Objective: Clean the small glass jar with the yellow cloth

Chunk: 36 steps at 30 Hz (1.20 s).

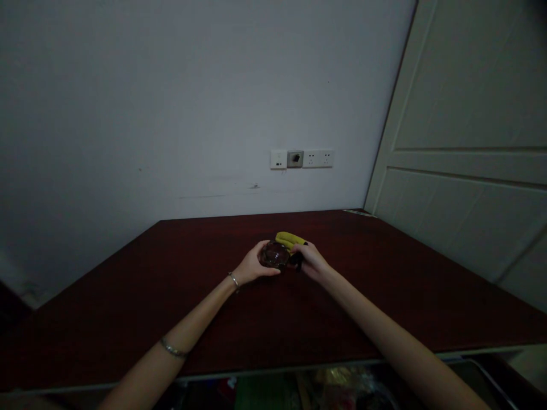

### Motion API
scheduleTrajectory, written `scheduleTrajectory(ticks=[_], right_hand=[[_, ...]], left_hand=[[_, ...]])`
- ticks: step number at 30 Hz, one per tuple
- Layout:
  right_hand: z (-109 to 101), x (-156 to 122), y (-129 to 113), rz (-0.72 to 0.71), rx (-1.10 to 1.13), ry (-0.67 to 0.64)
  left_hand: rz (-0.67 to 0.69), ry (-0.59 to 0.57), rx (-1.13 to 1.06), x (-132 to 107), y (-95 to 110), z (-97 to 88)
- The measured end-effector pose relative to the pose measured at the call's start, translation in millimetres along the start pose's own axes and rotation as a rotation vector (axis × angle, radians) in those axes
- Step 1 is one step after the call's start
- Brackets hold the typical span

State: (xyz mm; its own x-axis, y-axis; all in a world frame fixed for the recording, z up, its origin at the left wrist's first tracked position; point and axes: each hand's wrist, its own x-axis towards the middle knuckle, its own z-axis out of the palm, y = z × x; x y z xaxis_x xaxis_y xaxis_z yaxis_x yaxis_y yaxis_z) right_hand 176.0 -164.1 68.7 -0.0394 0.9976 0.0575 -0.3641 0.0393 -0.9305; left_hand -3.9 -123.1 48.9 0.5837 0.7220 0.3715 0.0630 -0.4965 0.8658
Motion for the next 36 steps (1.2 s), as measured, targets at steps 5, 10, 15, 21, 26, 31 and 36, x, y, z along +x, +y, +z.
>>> scheduleTrajectory(ticks=[5,10,15,21,26,31,36], right_hand=[[0.6,0.8,11.8,-0.036,0.080,0.023],[-1.2,2.9,12.0,-0.099,0.056,-0.049],[-4.6,1.2,14.4,-0.083,-0.069,-0.044],[-7.5,-0.2,18.9,-0.035,-0.086,-0.037],[-8.5,1.1,22.7,-0.025,-0.032,-0.022],[-13.1,4.8,29.6,-0.017,0.024,-0.025],[-14.1,5.7,32.2,-0.025,-0.027,-0.041]], left_hand=[[0.023,0.084,0.289,3.1,-10.4,-6.7],[-0.037,0.056,0.364,4.2,-14.4,-9.3],[-0.065,0.023,0.436,1.6,-16.6,-6.5],[-0.094,-0.033,0.471,0.6,-22.2,-2.3],[-0.104,-0.059,0.478,-0.3,-25.8,-1.0],[-0.111,-0.059,0.468,-0.9,-26.8,-0.1],[-0.132,-0.071,0.452,-1.1,-21.2,-0.4]])
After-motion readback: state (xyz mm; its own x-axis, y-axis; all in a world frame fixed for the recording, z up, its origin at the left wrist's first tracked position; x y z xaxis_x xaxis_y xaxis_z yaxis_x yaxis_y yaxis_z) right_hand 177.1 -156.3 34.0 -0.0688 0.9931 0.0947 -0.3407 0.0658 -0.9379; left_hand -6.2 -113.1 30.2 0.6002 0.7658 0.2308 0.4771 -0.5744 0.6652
